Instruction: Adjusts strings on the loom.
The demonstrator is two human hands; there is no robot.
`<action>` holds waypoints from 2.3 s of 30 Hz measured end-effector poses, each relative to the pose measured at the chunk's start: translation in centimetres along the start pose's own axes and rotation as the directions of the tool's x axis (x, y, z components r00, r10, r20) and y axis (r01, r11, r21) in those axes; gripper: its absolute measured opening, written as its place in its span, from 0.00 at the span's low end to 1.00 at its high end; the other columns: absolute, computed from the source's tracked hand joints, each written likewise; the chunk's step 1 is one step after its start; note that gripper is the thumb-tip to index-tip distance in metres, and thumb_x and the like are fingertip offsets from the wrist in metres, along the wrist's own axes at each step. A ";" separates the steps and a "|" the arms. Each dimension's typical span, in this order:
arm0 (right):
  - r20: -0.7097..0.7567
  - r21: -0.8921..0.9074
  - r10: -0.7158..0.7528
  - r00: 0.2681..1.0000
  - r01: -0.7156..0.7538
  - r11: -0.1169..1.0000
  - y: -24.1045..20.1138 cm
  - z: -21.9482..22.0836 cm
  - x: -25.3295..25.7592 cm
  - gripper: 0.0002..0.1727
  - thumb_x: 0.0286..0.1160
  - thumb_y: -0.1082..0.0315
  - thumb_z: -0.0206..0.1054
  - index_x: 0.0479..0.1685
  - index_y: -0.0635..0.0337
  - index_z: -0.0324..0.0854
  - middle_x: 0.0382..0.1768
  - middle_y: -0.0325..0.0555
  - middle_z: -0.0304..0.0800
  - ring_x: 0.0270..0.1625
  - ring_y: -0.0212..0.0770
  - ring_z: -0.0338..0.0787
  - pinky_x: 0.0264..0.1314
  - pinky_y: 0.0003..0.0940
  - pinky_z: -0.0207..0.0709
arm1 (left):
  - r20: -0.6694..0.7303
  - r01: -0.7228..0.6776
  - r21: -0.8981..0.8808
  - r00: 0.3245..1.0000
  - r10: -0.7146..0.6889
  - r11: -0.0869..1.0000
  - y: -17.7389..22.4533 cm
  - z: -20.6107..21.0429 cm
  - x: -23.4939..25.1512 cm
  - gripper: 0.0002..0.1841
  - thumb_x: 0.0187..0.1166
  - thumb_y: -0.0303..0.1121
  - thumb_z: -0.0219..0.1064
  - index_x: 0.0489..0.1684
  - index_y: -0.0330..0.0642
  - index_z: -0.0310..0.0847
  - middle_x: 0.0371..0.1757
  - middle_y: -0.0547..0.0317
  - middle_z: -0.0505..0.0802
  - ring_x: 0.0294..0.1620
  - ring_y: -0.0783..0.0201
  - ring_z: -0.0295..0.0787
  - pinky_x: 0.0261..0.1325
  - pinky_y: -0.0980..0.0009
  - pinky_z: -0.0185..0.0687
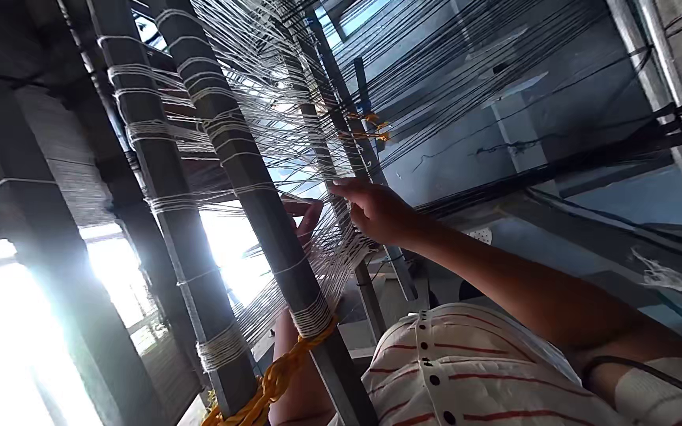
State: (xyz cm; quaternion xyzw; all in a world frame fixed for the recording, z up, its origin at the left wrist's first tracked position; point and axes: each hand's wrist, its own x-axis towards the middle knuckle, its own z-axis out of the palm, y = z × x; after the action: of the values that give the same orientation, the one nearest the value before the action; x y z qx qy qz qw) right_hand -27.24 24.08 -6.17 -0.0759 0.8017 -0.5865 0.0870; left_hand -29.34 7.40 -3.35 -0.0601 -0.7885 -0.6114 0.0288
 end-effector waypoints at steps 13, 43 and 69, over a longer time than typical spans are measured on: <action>0.040 -0.050 0.065 0.997 -0.063 0.997 -0.3 0.3 0.3 0.23 0.75 0.79 0.62 0.69 0.58 0.85 0.89 0.53 0.64 0.44 0.52 0.93 0.43 0.49 0.86 | 0.126 -0.111 -0.102 0.984 0.124 0.989 -2.0 -1.0 0.8 0.15 0.70 0.30 0.77 0.53 0.45 0.82 0.44 0.76 0.92 0.41 0.79 0.88 0.46 0.79 0.86; -0.031 -0.099 -0.062 0.998 0.058 0.993 0.4 1.5 -0.9 0.26 0.68 0.82 0.65 0.69 0.65 0.84 0.90 0.48 0.62 0.39 0.47 0.94 0.38 0.44 0.87 | 0.068 -0.061 -0.016 0.996 0.062 0.998 -2.1 -1.4 -0.4 0.21 0.77 0.27 0.73 0.67 0.43 0.75 0.64 0.66 0.92 0.58 0.72 0.91 0.60 0.73 0.87; -0.221 -0.068 -0.115 0.968 0.103 0.992 1.9 1.3 -1.2 0.25 0.69 0.80 0.63 0.68 0.64 0.85 0.75 0.63 0.76 0.36 0.50 0.91 0.33 0.44 0.87 | 0.173 -0.017 0.061 0.985 0.006 0.998 -0.8 -0.8 0.9 0.29 0.68 0.19 0.72 0.73 0.28 0.75 0.52 0.66 0.95 0.40 0.81 0.89 0.51 0.79 0.85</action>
State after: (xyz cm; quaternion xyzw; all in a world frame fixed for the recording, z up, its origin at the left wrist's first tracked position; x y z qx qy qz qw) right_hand -25.79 23.74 -8.30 -0.0555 0.8172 -0.5724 -0.0387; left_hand -30.34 6.44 -3.77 -0.1165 -0.8063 -0.5790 -0.0342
